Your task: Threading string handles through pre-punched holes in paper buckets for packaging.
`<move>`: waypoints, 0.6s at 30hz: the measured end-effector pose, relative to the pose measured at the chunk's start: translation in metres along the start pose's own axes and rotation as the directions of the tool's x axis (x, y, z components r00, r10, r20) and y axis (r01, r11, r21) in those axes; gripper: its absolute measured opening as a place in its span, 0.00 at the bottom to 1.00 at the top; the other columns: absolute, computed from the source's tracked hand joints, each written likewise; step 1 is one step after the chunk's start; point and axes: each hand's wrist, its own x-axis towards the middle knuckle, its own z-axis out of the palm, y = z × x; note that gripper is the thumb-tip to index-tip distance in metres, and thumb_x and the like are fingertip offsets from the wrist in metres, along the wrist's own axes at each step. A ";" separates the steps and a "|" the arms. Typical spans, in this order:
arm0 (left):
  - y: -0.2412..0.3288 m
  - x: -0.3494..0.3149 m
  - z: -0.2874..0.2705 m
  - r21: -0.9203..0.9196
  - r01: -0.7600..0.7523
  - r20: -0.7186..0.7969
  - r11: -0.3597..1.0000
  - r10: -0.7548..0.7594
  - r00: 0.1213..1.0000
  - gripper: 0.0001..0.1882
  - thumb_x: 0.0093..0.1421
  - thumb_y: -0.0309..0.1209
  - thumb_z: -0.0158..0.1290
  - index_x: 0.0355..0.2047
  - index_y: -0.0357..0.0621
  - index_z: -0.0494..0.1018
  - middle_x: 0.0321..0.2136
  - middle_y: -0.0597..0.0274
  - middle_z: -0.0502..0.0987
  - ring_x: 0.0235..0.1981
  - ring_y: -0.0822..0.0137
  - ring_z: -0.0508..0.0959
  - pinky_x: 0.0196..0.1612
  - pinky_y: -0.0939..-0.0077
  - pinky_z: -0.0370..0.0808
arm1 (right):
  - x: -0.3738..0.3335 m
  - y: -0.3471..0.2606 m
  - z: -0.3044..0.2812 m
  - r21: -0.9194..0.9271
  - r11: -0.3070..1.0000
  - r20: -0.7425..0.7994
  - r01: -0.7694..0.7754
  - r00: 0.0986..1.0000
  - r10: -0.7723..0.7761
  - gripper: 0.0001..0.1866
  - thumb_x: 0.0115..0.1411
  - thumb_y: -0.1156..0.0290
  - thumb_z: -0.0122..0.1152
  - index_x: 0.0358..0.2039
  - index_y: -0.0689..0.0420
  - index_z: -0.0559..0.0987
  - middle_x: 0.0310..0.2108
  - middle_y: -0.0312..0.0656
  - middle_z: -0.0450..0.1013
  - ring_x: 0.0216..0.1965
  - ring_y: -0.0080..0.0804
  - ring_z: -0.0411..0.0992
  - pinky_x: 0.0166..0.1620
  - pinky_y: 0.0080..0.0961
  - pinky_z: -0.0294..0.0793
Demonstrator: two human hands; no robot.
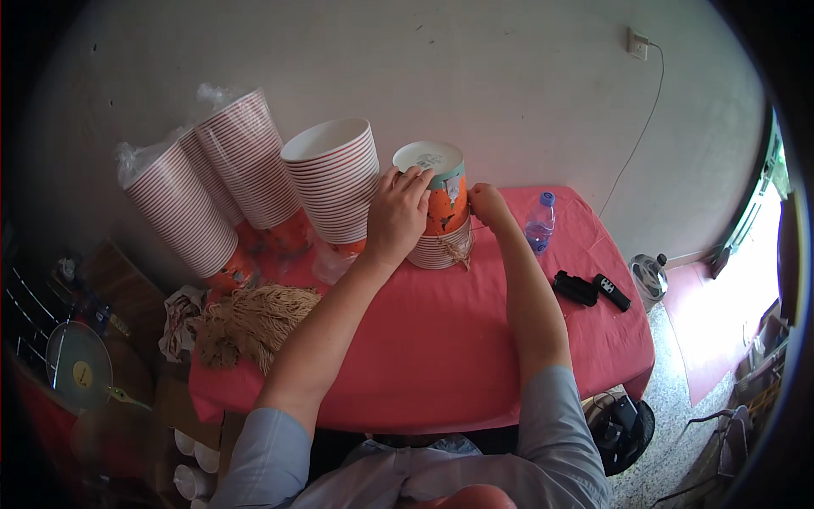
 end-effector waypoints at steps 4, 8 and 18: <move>0.004 -0.047 0.023 -0.351 0.216 -0.086 0.911 -0.261 0.962 0.41 0.65 0.28 0.62 0.73 0.33 0.54 0.69 0.30 0.61 0.70 0.35 0.64 0.71 0.52 0.66 | 0.002 -0.006 0.010 0.082 0.995 0.054 -0.060 0.997 0.055 0.18 0.69 0.60 0.58 0.36 0.66 0.81 0.21 0.45 0.76 0.18 0.33 0.73 0.19 0.32 0.72; 0.014 -0.100 0.063 -0.510 0.472 0.079 0.719 -0.507 0.858 0.46 0.66 0.31 0.61 0.75 0.27 0.47 0.74 0.29 0.54 0.75 0.36 0.57 0.77 0.53 0.58 | 0.011 0.015 0.014 0.077 0.997 0.028 0.009 1.000 -0.011 0.18 0.71 0.61 0.56 0.46 0.64 0.83 0.27 0.43 0.79 0.25 0.34 0.77 0.25 0.34 0.81; 0.019 -0.120 0.081 -0.235 0.523 0.019 0.820 -0.534 0.845 0.45 0.66 0.34 0.60 0.74 0.24 0.50 0.73 0.26 0.56 0.74 0.35 0.59 0.77 0.52 0.58 | 0.029 0.044 0.037 0.280 0.939 0.055 0.202 0.973 -0.226 0.13 0.70 0.66 0.56 0.45 0.59 0.84 0.33 0.36 0.79 0.29 0.25 0.76 0.26 0.28 0.78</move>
